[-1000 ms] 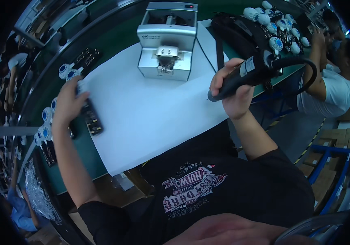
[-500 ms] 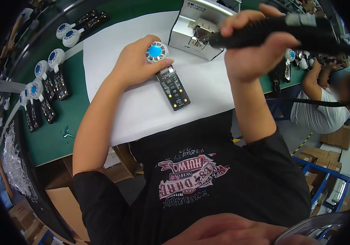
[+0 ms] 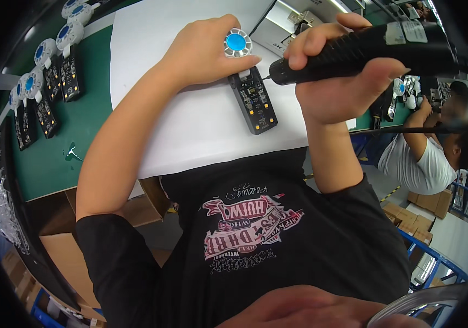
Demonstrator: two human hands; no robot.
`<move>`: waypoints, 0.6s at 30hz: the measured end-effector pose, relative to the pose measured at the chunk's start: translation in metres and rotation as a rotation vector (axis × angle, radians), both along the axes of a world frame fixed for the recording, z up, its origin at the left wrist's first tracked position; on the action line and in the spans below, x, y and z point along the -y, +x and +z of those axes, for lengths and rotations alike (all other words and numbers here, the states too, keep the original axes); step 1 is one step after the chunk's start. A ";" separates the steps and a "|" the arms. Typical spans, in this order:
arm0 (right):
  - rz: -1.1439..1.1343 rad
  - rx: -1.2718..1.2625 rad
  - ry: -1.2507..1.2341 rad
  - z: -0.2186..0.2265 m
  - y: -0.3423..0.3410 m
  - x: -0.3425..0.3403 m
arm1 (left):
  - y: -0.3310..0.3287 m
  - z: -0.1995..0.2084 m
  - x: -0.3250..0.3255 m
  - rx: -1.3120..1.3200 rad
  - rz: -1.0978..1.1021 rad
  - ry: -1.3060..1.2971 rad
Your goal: Using an electric screwdriver to secure components onto circuit boards on a production line.
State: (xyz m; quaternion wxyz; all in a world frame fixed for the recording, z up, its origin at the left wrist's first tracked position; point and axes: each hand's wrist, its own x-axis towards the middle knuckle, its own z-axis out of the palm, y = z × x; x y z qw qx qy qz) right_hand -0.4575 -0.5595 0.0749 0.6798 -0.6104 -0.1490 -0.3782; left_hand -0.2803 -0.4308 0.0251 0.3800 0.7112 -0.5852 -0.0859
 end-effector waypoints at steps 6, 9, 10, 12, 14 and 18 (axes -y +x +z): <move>0.034 0.038 0.040 -0.008 0.001 -0.002 | -0.001 -0.001 -0.001 -0.018 0.033 0.016; 0.067 0.072 0.022 -0.009 0.003 -0.005 | -0.001 -0.001 -0.001 -0.024 0.031 -0.011; 0.125 0.055 0.003 -0.010 0.003 -0.005 | 0.001 -0.007 -0.001 -0.002 0.035 -0.031; 0.232 0.026 -0.043 -0.009 0.005 -0.002 | 0.006 -0.015 0.000 0.045 0.034 -0.078; 0.174 0.080 -0.131 0.004 0.005 0.019 | 0.006 -0.016 -0.001 0.062 0.028 -0.060; -0.210 0.157 -0.274 0.041 0.020 0.016 | 0.006 -0.014 -0.002 0.068 0.039 0.005</move>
